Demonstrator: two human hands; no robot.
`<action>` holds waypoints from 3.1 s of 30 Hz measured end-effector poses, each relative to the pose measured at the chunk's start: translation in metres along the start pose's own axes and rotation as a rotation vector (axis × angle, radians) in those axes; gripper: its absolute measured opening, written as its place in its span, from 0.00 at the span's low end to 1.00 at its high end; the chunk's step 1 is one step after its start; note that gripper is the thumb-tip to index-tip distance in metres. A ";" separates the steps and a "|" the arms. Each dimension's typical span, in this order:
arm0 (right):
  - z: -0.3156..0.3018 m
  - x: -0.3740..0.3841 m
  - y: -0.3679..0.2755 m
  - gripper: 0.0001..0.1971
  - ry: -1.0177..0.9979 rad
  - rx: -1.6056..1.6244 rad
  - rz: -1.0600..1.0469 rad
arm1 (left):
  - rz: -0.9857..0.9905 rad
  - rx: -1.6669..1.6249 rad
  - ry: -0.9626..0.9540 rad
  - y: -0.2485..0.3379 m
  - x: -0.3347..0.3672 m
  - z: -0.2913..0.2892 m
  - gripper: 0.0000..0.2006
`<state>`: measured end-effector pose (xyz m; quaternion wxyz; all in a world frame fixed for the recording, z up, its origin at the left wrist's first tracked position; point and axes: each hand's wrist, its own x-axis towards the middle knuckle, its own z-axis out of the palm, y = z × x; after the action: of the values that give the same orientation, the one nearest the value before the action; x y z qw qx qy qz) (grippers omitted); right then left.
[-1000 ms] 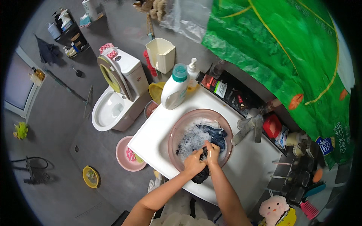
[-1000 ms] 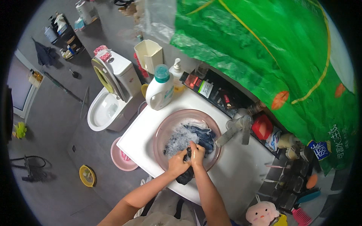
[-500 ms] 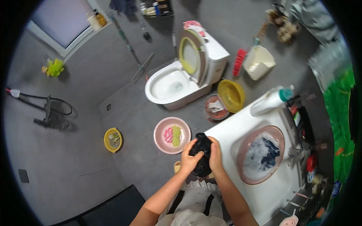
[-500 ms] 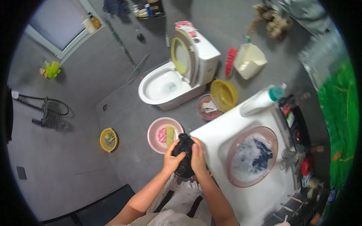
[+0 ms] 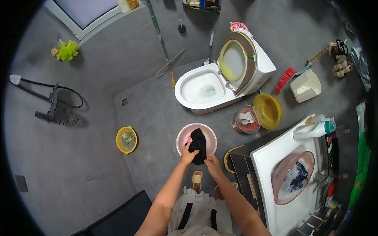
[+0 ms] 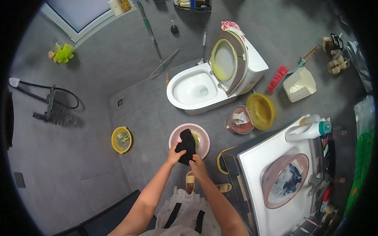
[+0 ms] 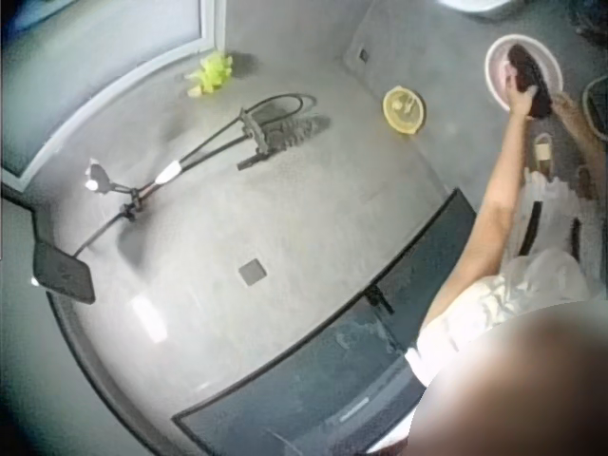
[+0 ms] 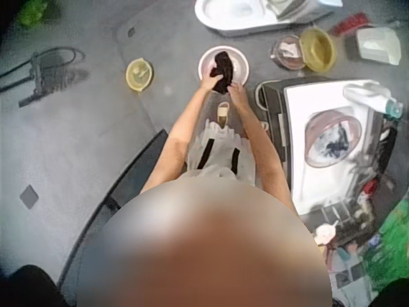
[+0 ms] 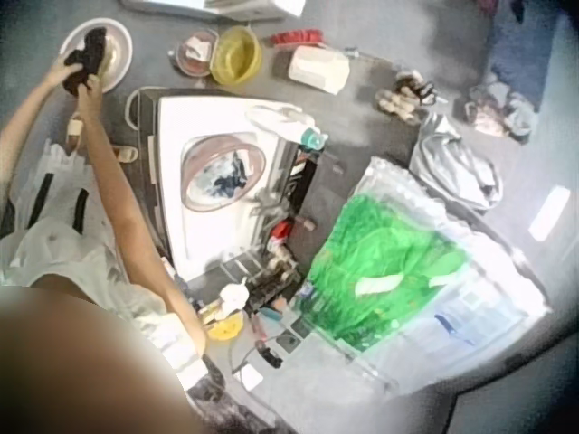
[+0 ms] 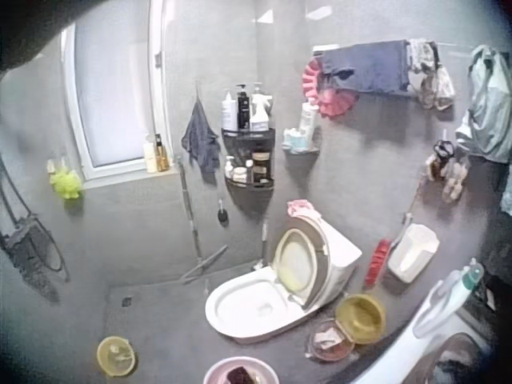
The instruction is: The person is washing a blue garment by hand in a basin filled with soapy water, repeatedly scrubbing the fabric and lifting it to wring out excess water.
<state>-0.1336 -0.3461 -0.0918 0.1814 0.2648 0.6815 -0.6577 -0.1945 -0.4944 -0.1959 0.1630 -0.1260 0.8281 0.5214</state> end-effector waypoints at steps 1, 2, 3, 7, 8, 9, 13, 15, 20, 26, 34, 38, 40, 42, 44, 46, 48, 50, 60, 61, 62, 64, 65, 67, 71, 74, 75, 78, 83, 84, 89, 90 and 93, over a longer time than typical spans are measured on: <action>0.008 -0.003 -0.009 0.19 -0.047 0.010 -0.009 | -0.050 -0.129 0.000 -0.029 0.013 -0.013 0.34; -0.005 -0.003 -0.004 0.19 -0.027 0.013 0.007 | -0.081 -0.185 -0.040 -0.021 0.011 -0.004 0.32; -0.011 -0.006 -0.004 0.18 -0.024 0.022 0.017 | -0.135 -0.169 -0.035 -0.016 0.006 -0.002 0.26; -0.030 -0.013 0.000 0.13 0.117 0.181 -0.088 | -0.351 -0.315 -0.196 0.040 -0.032 0.003 0.16; -0.031 -0.016 -0.002 0.12 0.138 0.269 -0.137 | -0.280 -0.329 -0.186 0.038 -0.039 0.006 0.14; -0.040 -0.018 -0.005 0.11 0.177 0.356 -0.192 | -0.289 -0.362 -0.258 0.057 -0.047 0.009 0.12; -0.078 -0.052 -0.028 0.09 0.324 0.451 -0.332 | -0.187 -0.474 -0.309 0.115 -0.077 0.028 0.08; -0.106 -0.077 -0.036 0.08 0.430 0.483 -0.407 | -0.074 -0.483 -0.354 0.147 -0.091 0.044 0.08; -0.200 -0.142 -0.023 0.07 0.720 0.590 -0.461 | 0.030 -0.582 -0.528 0.245 -0.138 0.101 0.06; -0.303 -0.202 0.067 0.08 1.022 0.620 -0.273 | 0.330 -0.346 -0.997 0.299 -0.223 0.240 0.07; -0.367 -0.228 0.152 0.08 0.929 0.736 -0.077 | 1.083 0.621 -0.976 0.280 -0.279 0.440 0.32; -0.383 -0.233 0.161 0.08 0.880 0.773 -0.022 | 1.187 1.210 -0.911 0.274 -0.287 0.475 0.46; -0.383 -0.222 0.164 0.12 0.823 0.797 -0.019 | 1.229 1.224 -0.753 0.227 -0.258 0.478 0.42; -0.388 -0.217 0.179 0.19 0.991 0.697 0.061 | 0.971 1.013 -0.798 0.218 -0.277 0.474 0.34; -0.395 -0.204 0.181 0.26 1.089 0.686 0.131 | 0.760 0.714 -0.826 0.208 -0.276 0.467 0.26; -0.396 -0.187 0.161 0.34 1.096 0.779 0.209 | 0.582 0.348 -0.830 0.194 -0.249 0.455 0.19; -0.402 -0.191 0.146 0.36 1.127 1.093 0.298 | 0.283 0.380 -0.848 0.210 -0.264 0.439 0.15; -0.409 -0.187 0.135 0.33 1.161 1.424 0.388 | 0.077 0.378 -0.870 0.228 -0.267 0.421 0.16; -0.401 -0.230 0.090 0.26 0.860 1.529 -0.176 | 0.796 0.094 -1.034 0.338 -0.265 0.338 0.12; -0.401 -0.239 0.080 0.27 0.900 1.457 -0.182 | 0.807 0.084 -1.084 0.343 -0.261 0.335 0.12; -0.393 -0.222 0.104 0.24 1.001 1.392 -0.339 | 0.802 0.201 -1.091 0.338 -0.251 0.332 0.12; -0.387 -0.229 0.108 0.23 1.079 1.149 -0.184 | 0.878 0.413 -1.065 0.334 -0.241 0.334 0.11; -0.383 -0.231 0.109 0.22 1.107 1.028 -0.102 | 0.911 0.522 -1.047 0.331 -0.238 0.335 0.11; -0.378 -0.223 0.128 0.17 1.033 0.908 0.006 | 0.894 0.684 -1.039 0.325 -0.239 0.348 0.09; -0.365 -0.193 0.160 0.22 1.115 0.457 0.150 | 0.860 0.904 -0.984 0.299 -0.224 0.389 0.23; -0.364 -0.185 0.146 0.31 1.474 -0.007 0.185 | 0.763 1.142 -0.965 0.283 -0.249 0.405 0.41; -0.370 -0.182 0.139 0.32 1.406 0.093 0.237 | 0.612 1.237 -1.065 0.276 -0.255 0.411 0.47; -0.382 -0.163 0.122 0.38 1.159 0.139 0.443 | 0.840 1.590 -1.009 0.240 -0.275 0.420 0.41; -0.402 -0.153 0.148 0.34 0.904 0.086 0.449 | 1.227 1.712 -1.270 0.238 -0.230 0.443 0.32; -0.401 -0.156 0.173 0.30 1.100 -0.134 0.435 | 1.266 1.769 -1.419 0.267 -0.241 0.449 0.32; -0.395 -0.162 0.166 0.27 1.232 0.147 0.305 | 1.006 1.233 -0.750 0.270 -0.249 0.454 0.37; -0.388 -0.158 0.164 0.28 1.356 0.209 0.216 | 0.866 1.086 -0.693 0.260 -0.257 0.458 0.36; -0.394 -0.149 0.096 0.36 1.210 0.902 0.247 | 0.307 0.249 -0.903 0.189 -0.210 0.463 0.31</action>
<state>0.0820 0.0266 -0.0525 -0.2767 0.7016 0.2929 -0.5877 -0.0095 0.0125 -0.1428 0.4407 0.2563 0.7398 0.4391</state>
